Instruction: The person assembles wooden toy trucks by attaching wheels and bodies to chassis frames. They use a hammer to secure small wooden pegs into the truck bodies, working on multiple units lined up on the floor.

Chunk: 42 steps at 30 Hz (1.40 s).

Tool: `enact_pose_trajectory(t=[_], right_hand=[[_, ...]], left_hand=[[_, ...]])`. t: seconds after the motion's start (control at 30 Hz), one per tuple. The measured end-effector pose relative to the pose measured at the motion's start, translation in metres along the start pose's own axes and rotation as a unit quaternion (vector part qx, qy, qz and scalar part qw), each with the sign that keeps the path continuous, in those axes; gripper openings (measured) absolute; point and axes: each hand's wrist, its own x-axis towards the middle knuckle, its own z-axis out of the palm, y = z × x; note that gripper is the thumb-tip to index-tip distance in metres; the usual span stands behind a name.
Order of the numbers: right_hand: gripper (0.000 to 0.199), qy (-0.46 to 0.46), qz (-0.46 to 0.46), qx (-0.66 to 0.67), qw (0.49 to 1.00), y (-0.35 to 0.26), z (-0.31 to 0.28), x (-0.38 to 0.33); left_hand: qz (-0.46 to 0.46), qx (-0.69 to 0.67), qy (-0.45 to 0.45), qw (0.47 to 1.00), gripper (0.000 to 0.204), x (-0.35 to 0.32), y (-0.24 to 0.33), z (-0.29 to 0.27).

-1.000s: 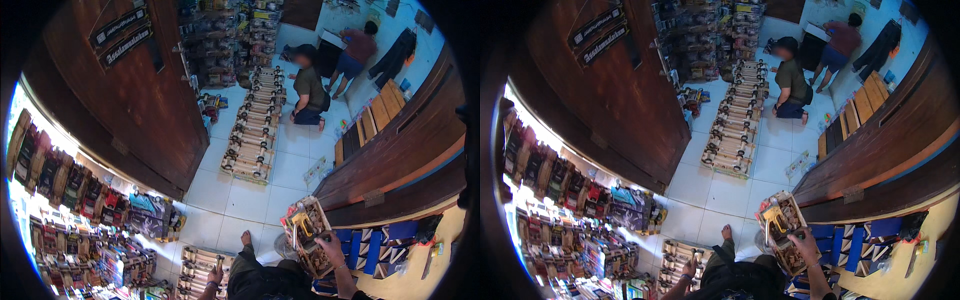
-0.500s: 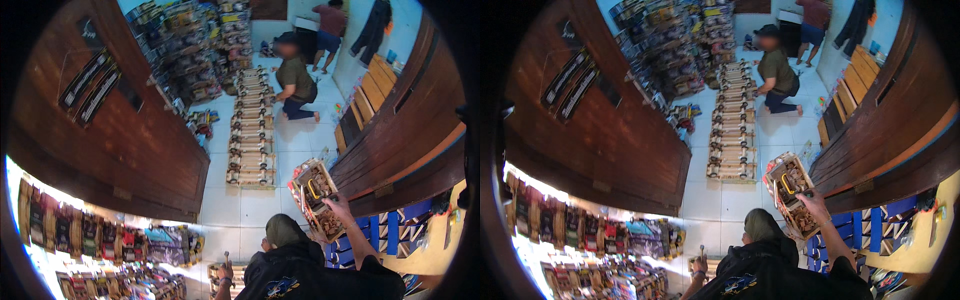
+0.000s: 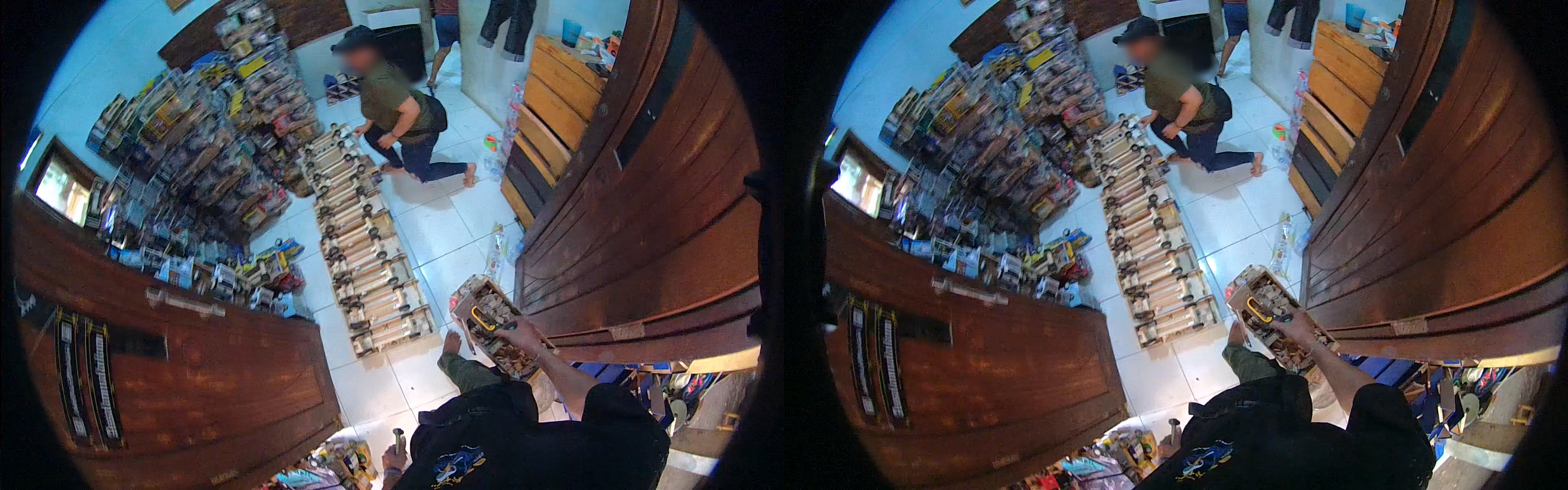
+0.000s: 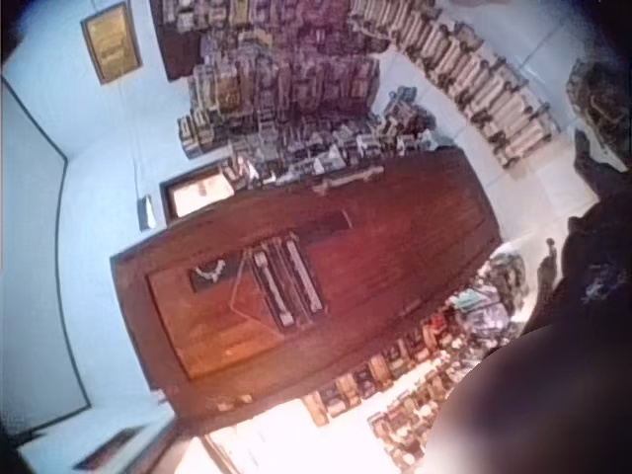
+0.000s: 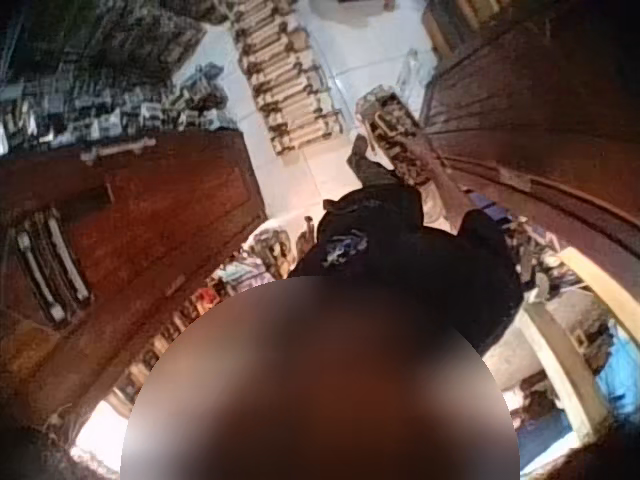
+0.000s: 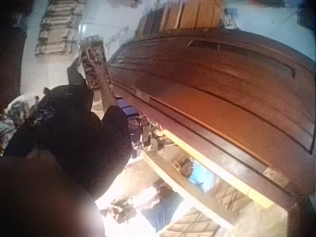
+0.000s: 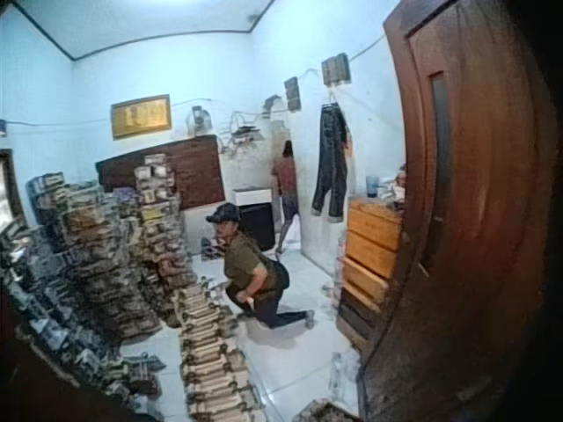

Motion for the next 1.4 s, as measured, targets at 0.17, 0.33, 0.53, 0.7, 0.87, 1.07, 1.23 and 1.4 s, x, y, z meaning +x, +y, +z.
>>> enact_pose_trajectory(t=[0.17, 0.33, 0.53, 0.7, 0.87, 1.07, 1.23, 1.4], right_hand=[[0.088, 0.001, 0.063, -0.004, 0.998, 0.020, 0.026, 0.070], [0.082, 0.021, -0.045, 0.056, 0.997, 0.046, 0.037, 0.124], [0.081, 0.082, 0.054, -0.038, 0.994, 0.056, 0.047, 0.126], [0.081, 0.085, 0.072, -0.026, 0.993, 0.073, 0.060, 0.110], [0.060, 0.131, 0.101, 0.048, 0.985, 0.109, 0.094, 0.093], [0.022, 0.113, 0.172, 0.000, 0.979, 0.130, 0.120, 0.043], [0.050, 0.157, 0.242, 0.091, 0.953, 0.122, 0.147, -0.006], [0.058, 0.121, 0.311, 0.282, 0.900, 0.107, 0.164, -0.035]], left_hand=[[0.079, -0.042, -0.056, 0.994, 0.071, 0.098, 0.131, -0.066], [0.291, -0.023, 0.020, 0.956, 0.048, 0.155, 0.218, -0.103], [0.203, -0.060, -0.018, 0.977, 0.048, 0.183, 0.249, -0.131], [0.216, 0.053, -0.102, 0.970, 0.054, 0.229, 0.222, -0.154], [0.172, 0.096, -0.138, 0.971, 0.060, 0.279, 0.182, -0.168], [0.173, 0.096, -0.135, 0.971, 0.081, 0.305, 0.150, -0.185], [0.129, 0.149, -0.205, 0.959, 0.102, 0.318, 0.144, -0.196], [0.054, 0.099, -0.302, 0.947, 0.102, 0.325, 0.155, -0.201]])
